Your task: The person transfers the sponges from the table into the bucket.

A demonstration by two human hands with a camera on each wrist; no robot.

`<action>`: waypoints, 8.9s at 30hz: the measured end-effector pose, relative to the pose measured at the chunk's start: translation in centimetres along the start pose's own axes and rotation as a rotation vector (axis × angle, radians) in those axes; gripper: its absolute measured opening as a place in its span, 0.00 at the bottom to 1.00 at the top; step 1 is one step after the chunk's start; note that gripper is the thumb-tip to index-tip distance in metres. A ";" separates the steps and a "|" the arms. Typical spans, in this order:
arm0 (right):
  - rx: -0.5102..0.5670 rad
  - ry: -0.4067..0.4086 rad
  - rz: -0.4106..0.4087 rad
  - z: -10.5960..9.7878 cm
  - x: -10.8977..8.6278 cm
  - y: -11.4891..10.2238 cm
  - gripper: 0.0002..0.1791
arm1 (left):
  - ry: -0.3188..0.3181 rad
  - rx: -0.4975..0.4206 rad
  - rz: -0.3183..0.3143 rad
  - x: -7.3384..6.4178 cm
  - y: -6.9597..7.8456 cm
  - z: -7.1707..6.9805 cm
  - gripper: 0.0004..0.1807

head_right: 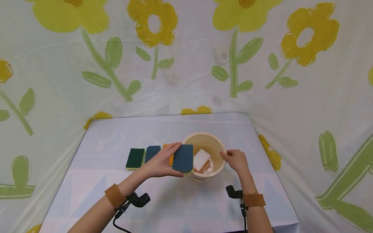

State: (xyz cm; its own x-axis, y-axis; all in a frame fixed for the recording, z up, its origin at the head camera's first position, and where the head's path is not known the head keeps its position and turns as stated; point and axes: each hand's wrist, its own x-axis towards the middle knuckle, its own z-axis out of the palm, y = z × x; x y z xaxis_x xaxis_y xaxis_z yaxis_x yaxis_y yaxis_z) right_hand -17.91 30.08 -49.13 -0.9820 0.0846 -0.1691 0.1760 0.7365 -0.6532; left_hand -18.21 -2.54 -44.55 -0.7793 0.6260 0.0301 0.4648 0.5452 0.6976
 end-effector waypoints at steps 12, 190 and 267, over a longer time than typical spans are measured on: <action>-0.003 -0.007 0.013 0.1 0.0 0.1 0.29 | -0.042 0.055 0.015 2.9 0.6 1.3 0.62; 0.025 -0.004 0.044 0.4 -0.1 0.2 0.29 | 0.674 -0.092 -0.612 -8.6 -20.0 5.8 0.50; 0.003 0.010 0.029 0.4 -0.3 0.0 0.29 | 0.481 -0.166 -0.244 -3.3 -4.5 0.8 0.51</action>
State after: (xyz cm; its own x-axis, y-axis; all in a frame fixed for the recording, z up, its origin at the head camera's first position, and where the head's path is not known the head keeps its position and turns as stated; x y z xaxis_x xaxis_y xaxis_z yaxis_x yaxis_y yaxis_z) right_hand -17.62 29.85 -49.37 -0.9771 0.1122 -0.1806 0.2042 0.7317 -0.6503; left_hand -17.36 -6.63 -48.42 -0.9779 0.1463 0.1495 0.2047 0.5228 0.8275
